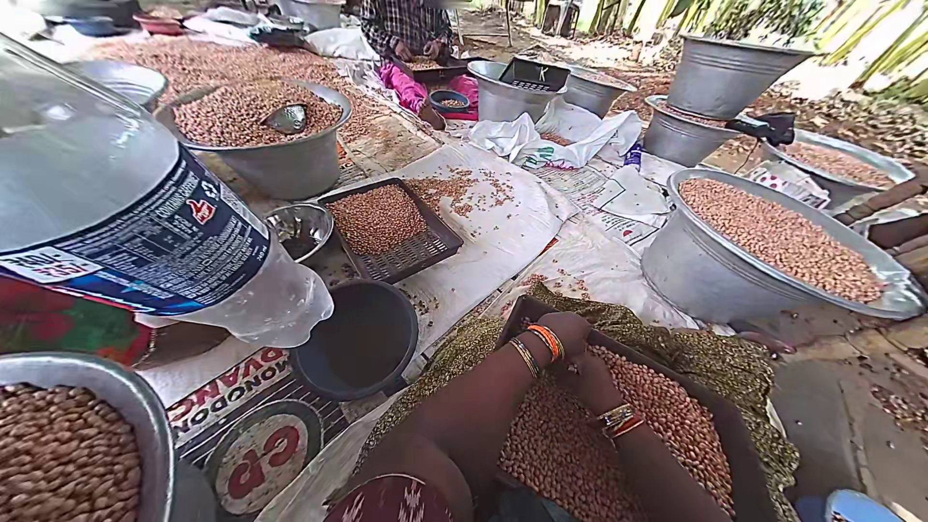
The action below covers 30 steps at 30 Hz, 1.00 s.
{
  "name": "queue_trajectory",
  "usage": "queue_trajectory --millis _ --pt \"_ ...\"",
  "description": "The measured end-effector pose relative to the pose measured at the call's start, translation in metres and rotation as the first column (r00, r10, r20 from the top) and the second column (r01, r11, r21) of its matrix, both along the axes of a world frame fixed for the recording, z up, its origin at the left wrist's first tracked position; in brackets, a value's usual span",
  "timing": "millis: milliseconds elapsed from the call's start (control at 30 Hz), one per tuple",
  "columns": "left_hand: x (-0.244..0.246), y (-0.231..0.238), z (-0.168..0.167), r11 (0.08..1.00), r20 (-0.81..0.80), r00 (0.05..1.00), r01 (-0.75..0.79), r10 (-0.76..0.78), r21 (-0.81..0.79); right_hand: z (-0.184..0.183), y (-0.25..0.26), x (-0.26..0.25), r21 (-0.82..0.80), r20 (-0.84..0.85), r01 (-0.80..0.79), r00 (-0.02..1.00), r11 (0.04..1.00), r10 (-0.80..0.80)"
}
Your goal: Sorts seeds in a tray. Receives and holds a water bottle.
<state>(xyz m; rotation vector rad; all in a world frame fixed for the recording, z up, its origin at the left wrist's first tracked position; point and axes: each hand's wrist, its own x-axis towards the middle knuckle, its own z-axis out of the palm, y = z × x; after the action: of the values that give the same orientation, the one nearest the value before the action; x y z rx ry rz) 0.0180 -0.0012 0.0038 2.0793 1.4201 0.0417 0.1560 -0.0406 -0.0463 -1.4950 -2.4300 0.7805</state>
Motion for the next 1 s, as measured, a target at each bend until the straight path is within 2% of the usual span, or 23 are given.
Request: queue_trajectory --millis 67,133,200,267,333,367,433,467,500,533,567,600,633,667,700,767,800,867,933,1000 --pt "0.001 0.002 -0.001 1.000 0.011 1.000 0.008 -0.008 0.009 -0.007 0.003 0.007 0.014 -0.038 -0.027 0.999 1.000 0.027" --pt "0.000 0.004 -0.003 1.000 0.009 1.000 0.011 -0.012 0.018 -0.008 0.005 0.012 -0.073 -0.123 -0.018 0.992 0.997 0.009" --pt "-0.001 0.004 -0.003 1.000 0.013 1.000 0.017 -0.017 0.025 -0.004 -0.001 0.017 -0.281 -0.263 0.075 0.953 0.957 -0.152" --pt "-0.002 0.001 0.000 0.998 0.046 0.999 0.020 -0.023 0.058 -0.001 -0.009 0.021 -0.505 -0.428 0.144 0.815 0.851 -0.392" --pt "-0.009 -0.008 0.013 0.990 0.167 0.986 -0.028 0.005 0.137 0.004 -0.015 0.029 -0.622 -0.534 0.113 0.662 0.775 -0.525" --pt "-0.014 -0.016 0.025 0.978 0.264 0.964 -0.086 0.033 0.191 0.005 -0.014 0.036 -0.632 -0.568 0.075 0.633 0.772 -0.526" --pt "-0.028 -0.044 0.061 0.915 0.487 0.869 -0.260 0.082 0.309 0.010 -0.011 0.051 -0.633 -0.562 0.031 0.669 0.774 -0.487" --pt "-0.035 -0.064 0.081 0.845 0.584 0.807 -0.367 0.081 0.389 0.015 -0.010 0.058 -0.634 -0.526 0.047 0.706 0.772 -0.474" --pt "-0.042 -0.086 0.096 0.718 0.662 0.748 -0.491 0.055 0.494 0.022 -0.009 0.064 -0.639 -0.484 0.055 0.746 0.767 -0.457" --pt "-0.050 -0.107 0.105 0.511 0.704 0.710 -0.608 0.010 0.607 0.024 -0.006 0.071 -0.638 -0.463 0.052 0.771 0.768 -0.437" --pt "-0.062 -0.127 0.113 0.249 0.702 0.712 -0.675 -0.030 0.695 0.030 -0.006 0.072 -0.623 -0.455 0.055 0.785 0.780 -0.419" --pt "-0.079 -0.148 0.120 -0.009 0.676 0.736 -0.677 -0.038 0.736 0.038 -0.009 0.069 -0.599 -0.465 0.062 0.785 0.798 -0.410" --pt "-0.099 -0.169 0.125 -0.223 0.651 0.759 -0.636 -0.008 0.739 0.044 -0.012 0.065 -0.579 -0.489 0.051 0.776 0.814 -0.397" --pt "-0.119 -0.192 0.126 -0.375 0.641 0.766 -0.584 0.037 0.720 0.041 -0.011 0.070 -0.574 -0.525 0.004 0.766 0.819 -0.371" --pt "-0.139 -0.215 0.125 -0.478 0.651 0.753 -0.540 0.091 0.692 0.036 -0.009 0.077 -0.575 -0.542 -0.048 0.770 0.817 -0.337" --pt "-0.177 -0.249 0.124 -0.597 0.704 0.697 -0.508 0.139 0.621 0.030 0.000 0.086 -0.562 -0.559 -0.105 0.779 0.821 -0.283" --pt "-0.193 -0.261 0.121 -0.612 0.746 0.654 -0.542 0.124 0.576 0.026 0.004 0.090 -0.548 -0.555 -0.106 0.788 0.830 -0.266" --pt "-0.216 -0.274 0.116 -0.554 0.851 0.515 -0.682 0.100 0.478 0.039 0.000 0.088 -0.536 -0.531 -0.085 0.807 0.840 -0.257" --pt "-0.229 -0.277 0.117 -0.379 0.929 0.347 -0.848 0.130 0.370 0.046 -0.007 0.091 -0.536 -0.533 -0.089 0.807 0.840 -0.254" --pt "-0.231 -0.273 0.120 -0.166 0.972 0.222 -0.958 0.083 0.233 0.049 -0.013 0.099 -0.523 -0.542 -0.112 0.809 0.845 -0.228"
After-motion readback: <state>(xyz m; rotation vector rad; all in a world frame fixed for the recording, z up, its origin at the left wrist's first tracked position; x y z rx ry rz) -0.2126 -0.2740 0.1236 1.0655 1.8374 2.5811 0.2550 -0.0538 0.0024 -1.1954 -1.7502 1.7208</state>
